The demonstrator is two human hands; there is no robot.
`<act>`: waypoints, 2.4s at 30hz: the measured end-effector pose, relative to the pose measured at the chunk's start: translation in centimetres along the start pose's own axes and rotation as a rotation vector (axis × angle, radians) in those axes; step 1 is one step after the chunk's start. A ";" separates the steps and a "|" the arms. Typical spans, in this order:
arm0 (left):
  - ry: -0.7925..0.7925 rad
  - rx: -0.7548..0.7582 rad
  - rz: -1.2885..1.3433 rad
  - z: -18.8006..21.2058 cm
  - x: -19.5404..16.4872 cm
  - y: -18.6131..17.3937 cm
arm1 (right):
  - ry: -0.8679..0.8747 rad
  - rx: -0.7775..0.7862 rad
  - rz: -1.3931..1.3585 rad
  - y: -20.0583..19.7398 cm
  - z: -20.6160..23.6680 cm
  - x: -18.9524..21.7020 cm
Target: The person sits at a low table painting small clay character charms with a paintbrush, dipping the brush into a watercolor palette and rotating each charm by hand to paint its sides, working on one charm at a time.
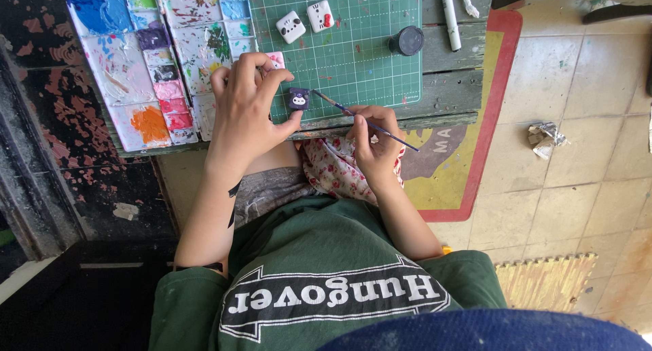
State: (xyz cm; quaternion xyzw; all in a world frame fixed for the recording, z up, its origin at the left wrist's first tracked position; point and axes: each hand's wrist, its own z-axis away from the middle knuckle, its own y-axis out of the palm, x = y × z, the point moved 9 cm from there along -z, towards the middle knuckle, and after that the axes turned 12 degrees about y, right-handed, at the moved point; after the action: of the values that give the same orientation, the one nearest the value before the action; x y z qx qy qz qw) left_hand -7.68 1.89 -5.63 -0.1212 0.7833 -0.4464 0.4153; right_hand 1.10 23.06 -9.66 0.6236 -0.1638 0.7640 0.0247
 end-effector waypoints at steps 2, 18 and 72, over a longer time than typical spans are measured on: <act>0.002 -0.005 0.004 0.1 0.1 -0.1 | -0.011 0.012 -0.005 0.0 -0.1 0.1; -0.030 -0.071 0.054 0.9 0.3 0.2 | -0.259 0.114 0.206 0.7 1.7 2.2; -0.046 -0.063 -0.052 1.2 0.0 0.9 | -0.240 0.083 0.192 -0.2 1.3 0.9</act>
State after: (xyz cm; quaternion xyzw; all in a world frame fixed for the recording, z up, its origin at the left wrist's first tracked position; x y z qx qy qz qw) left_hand -6.63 1.72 -6.66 -0.1649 0.7837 -0.4295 0.4174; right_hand 2.18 22.74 -8.54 0.6924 -0.1928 0.6888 -0.0942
